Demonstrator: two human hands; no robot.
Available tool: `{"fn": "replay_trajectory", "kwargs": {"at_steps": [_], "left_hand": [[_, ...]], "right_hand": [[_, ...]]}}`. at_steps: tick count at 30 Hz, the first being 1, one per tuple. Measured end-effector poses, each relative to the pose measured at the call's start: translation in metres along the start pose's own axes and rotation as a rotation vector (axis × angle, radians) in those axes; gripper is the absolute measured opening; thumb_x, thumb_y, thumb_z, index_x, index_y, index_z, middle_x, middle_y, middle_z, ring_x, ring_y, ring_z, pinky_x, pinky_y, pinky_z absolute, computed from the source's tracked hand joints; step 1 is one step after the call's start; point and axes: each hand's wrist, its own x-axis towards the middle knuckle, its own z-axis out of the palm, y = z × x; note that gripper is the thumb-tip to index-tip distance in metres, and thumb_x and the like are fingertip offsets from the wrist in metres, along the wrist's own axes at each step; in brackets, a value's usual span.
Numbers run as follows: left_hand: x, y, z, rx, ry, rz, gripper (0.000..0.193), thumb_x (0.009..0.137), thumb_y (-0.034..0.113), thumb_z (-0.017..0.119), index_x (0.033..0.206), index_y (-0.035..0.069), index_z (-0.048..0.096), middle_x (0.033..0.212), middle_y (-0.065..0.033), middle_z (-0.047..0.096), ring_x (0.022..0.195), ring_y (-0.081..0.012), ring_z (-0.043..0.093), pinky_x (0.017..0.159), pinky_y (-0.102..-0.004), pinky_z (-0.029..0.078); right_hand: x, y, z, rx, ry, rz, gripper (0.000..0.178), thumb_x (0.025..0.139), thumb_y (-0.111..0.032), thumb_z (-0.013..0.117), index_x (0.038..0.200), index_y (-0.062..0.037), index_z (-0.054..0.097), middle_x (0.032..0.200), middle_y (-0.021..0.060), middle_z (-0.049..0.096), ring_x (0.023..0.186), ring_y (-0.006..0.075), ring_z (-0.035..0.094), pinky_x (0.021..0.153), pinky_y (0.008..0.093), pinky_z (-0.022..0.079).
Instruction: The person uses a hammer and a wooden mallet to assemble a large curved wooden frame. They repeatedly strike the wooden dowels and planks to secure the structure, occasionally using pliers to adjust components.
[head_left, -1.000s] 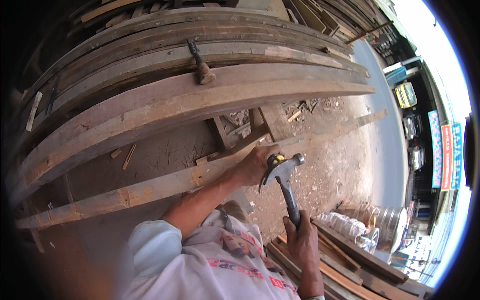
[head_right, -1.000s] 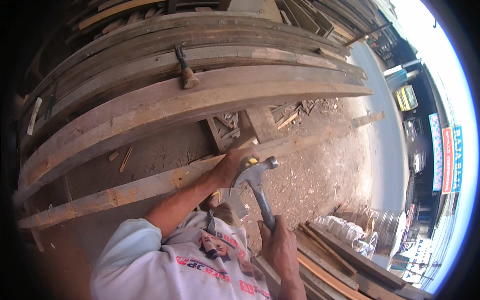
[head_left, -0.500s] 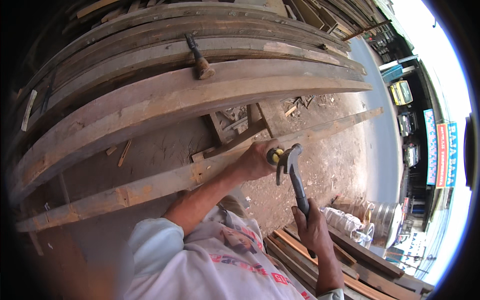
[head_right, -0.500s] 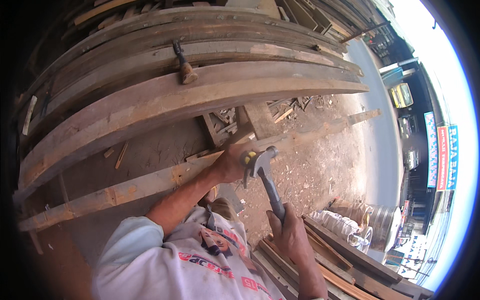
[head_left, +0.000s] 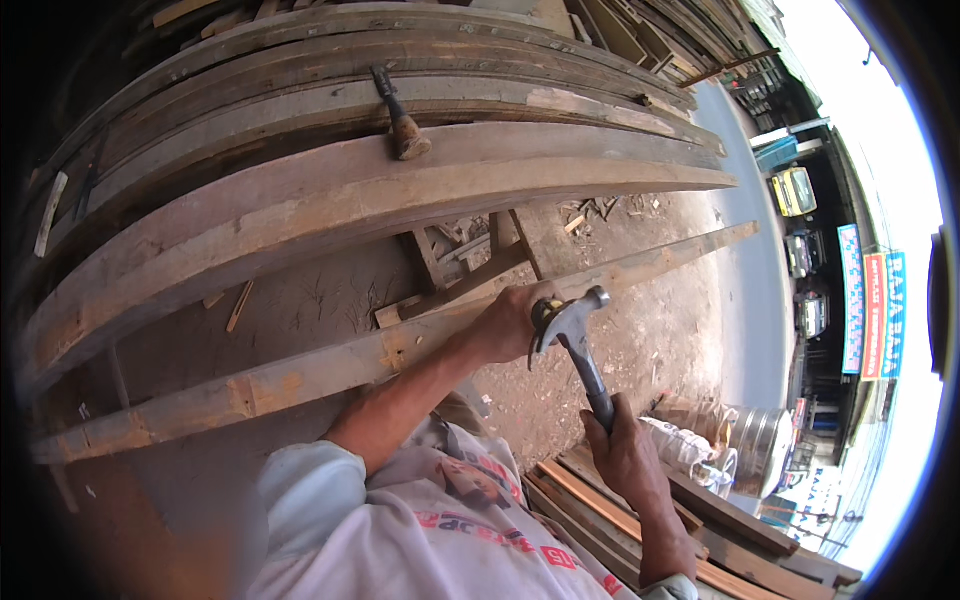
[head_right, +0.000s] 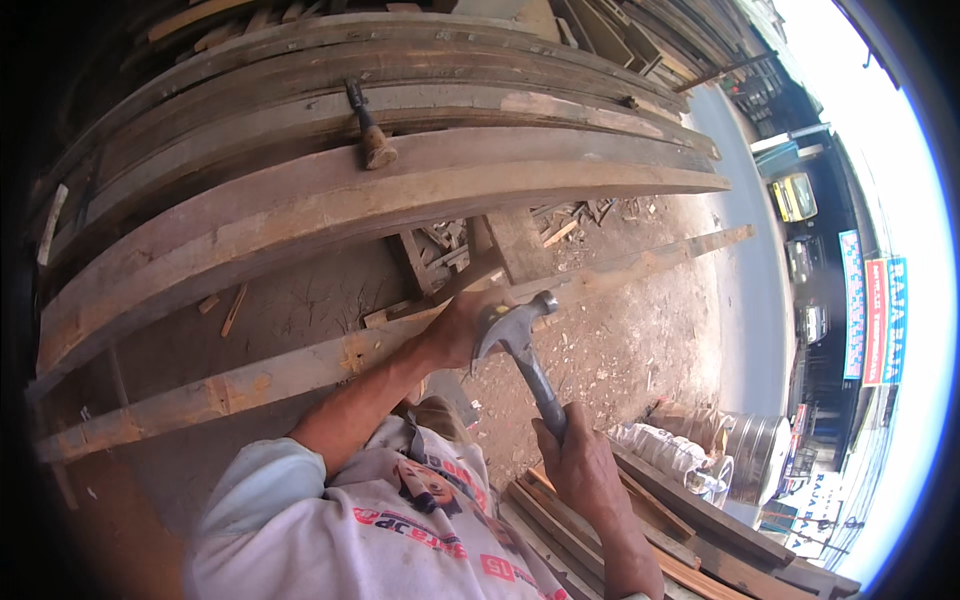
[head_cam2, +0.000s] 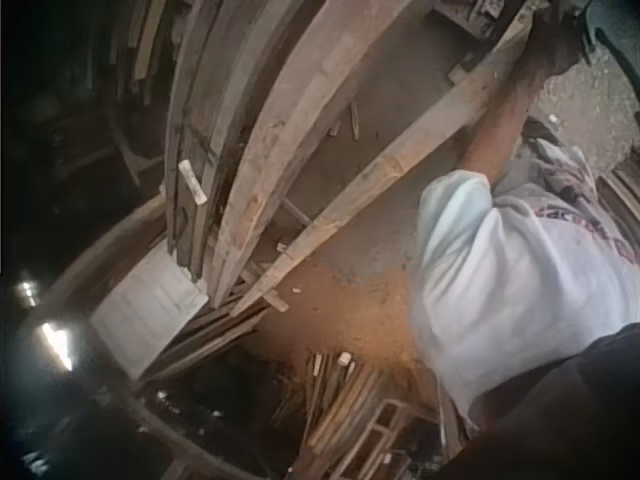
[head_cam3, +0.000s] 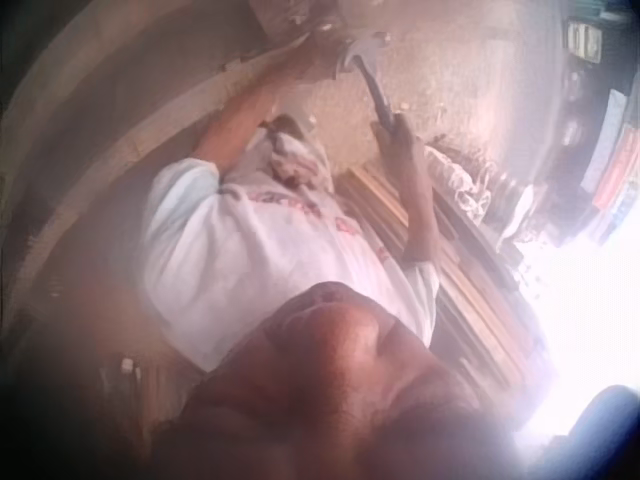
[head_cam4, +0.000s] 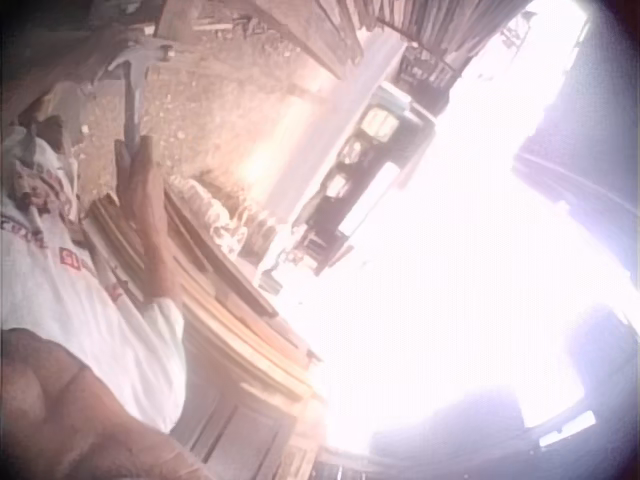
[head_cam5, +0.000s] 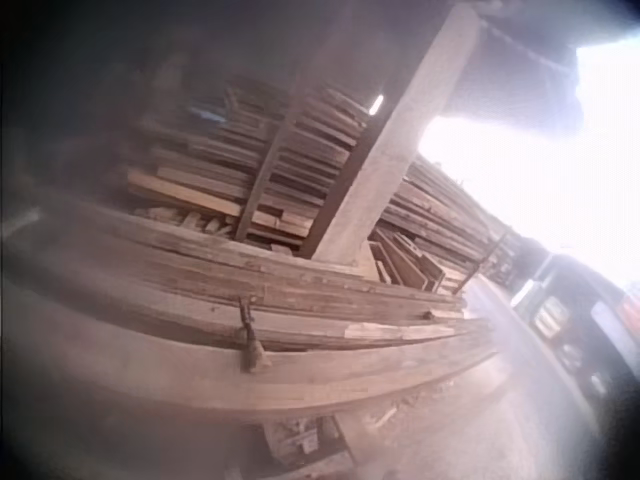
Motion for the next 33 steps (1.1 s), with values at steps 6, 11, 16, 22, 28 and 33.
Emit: {"fn": "replay_trajectory", "kwargs": {"at_steps": [6, 11, 16, 22, 28, 33], "left_hand": [[-0.008, -0.004, 0.005, 0.041, 0.011, -0.021, 0.025, 0.082, 0.013, 0.082, 0.093, 0.006, 0.061, 0.081, -0.0086, 0.068, 0.073, -0.0173, 0.066, 0.066, -0.0332, 0.054], [-0.008, 0.003, 0.002, 0.02, 0.007, -0.026, 0.024, 0.082, 0.013, 0.081, 0.093, 0.005, 0.061, 0.08, -0.0084, 0.067, 0.072, -0.0179, 0.066, 0.066, -0.0334, 0.053], [-0.011, 0.007, 0.001, -0.062, 0.018, 0.109, 0.026, 0.084, 0.015, 0.078, 0.096, 0.002, 0.059, 0.082, -0.0116, 0.068, 0.075, -0.0198, 0.067, 0.069, -0.0376, 0.053], [-0.002, 0.019, -0.011, 0.044, -0.068, -0.208, 0.031, 0.078, 0.019, 0.087, 0.09, 0.007, 0.062, 0.084, -0.0035, 0.065, 0.079, -0.0124, 0.064, 0.07, -0.0308, 0.052], [0.004, 0.042, -0.022, -0.223, 0.081, -0.136, 0.07, 0.09, 0.064, 0.065, 0.117, 0.0, 0.056, 0.104, -0.0108, 0.064, 0.099, -0.0173, 0.062, 0.091, -0.0322, 0.049], [0.001, 0.05, -0.012, -0.077, 0.038, -0.142, 0.063, 0.091, 0.062, 0.064, 0.105, 0.001, 0.063, 0.1, -0.0117, 0.067, 0.097, -0.0198, 0.065, 0.088, -0.0333, 0.05]], "right_hand": [[-0.02, -0.002, -0.033, 0.754, 0.81, -0.323, 0.04, 0.104, -0.042, 0.055, 0.101, -0.0022, 0.052, 0.057, -0.0023, 0.046, 0.042, 0.0052, 0.041, 0.036, 0.0226, 0.032], [-0.014, 0.018, -0.022, 0.768, 0.759, -0.508, 0.033, 0.103, -0.035, 0.06, 0.103, -0.0026, 0.052, 0.056, 0.0036, 0.045, 0.04, 0.0176, 0.045, 0.039, 0.0354, 0.039], [-0.014, -0.014, -0.003, 0.059, 0.033, -0.034, 0.03, 0.097, -0.029, 0.067, 0.099, -0.0013, 0.055, 0.068, 0.0243, 0.064, 0.068, 0.0477, 0.066, 0.059, 0.0517, 0.047], [0.021, 0.022, 0.003, 0.602, 0.35, 0.058, 0.033, 0.098, -0.032, 0.068, 0.098, -0.0022, 0.055, 0.066, 0.003, 0.051, 0.062, 0.011, 0.049, 0.056, 0.0322, 0.043], [0.109, 0.059, 0.027, 0.882, 0.369, 0.057, 0.034, 0.097, -0.033, 0.068, 0.102, -0.001, 0.058, 0.071, 0.0065, 0.058, 0.073, 0.0169, 0.06, 0.067, 0.035, 0.048], [0.193, 0.085, 0.043, 0.852, 0.532, -0.104, 0.036, 0.098, -0.033, 0.066, 0.115, -0.0019, 0.059, 0.086, 0.015, 0.066, 0.085, 0.0274, 0.065, 0.079, 0.0414, 0.05]]}}
